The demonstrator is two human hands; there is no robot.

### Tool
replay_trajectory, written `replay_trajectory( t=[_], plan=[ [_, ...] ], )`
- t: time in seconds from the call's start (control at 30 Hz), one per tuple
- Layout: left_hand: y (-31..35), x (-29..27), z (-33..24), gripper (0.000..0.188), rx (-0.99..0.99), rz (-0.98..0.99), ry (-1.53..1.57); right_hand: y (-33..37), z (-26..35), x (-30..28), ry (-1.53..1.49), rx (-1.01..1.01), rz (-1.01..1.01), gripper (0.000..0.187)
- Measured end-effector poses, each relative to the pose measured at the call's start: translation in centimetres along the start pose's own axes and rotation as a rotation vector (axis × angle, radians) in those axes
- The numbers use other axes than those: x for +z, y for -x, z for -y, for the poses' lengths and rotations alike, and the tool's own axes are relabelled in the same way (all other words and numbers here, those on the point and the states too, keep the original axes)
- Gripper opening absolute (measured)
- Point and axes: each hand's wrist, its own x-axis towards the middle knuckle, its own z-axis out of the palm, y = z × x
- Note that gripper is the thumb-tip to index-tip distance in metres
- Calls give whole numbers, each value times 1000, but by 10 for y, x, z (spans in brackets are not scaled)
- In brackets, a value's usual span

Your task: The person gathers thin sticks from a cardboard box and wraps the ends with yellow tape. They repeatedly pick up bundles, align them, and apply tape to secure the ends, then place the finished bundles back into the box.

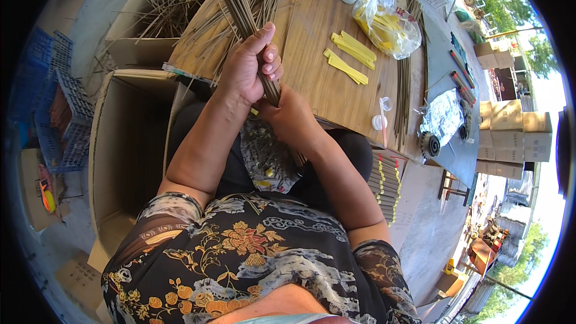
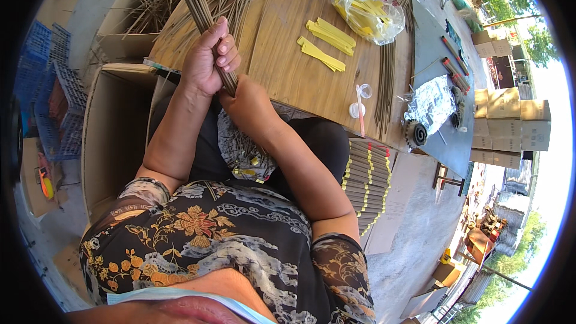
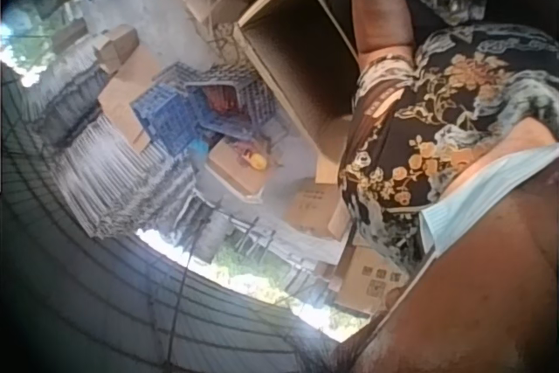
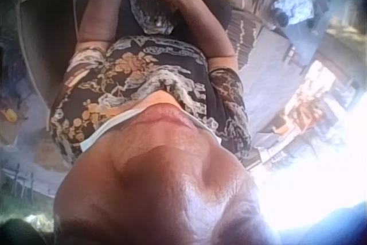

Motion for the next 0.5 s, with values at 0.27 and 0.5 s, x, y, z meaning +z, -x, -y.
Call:
replay_trajectory(
  t=[0.27,0.5],
  plan=[
    [6,0,-24,29,157,-165,-78,0,19,7,123,9,51,24],
    [11,-35,-101,32,441,-36,66,20,-4,-43,37,239,603,26]
  ],
)
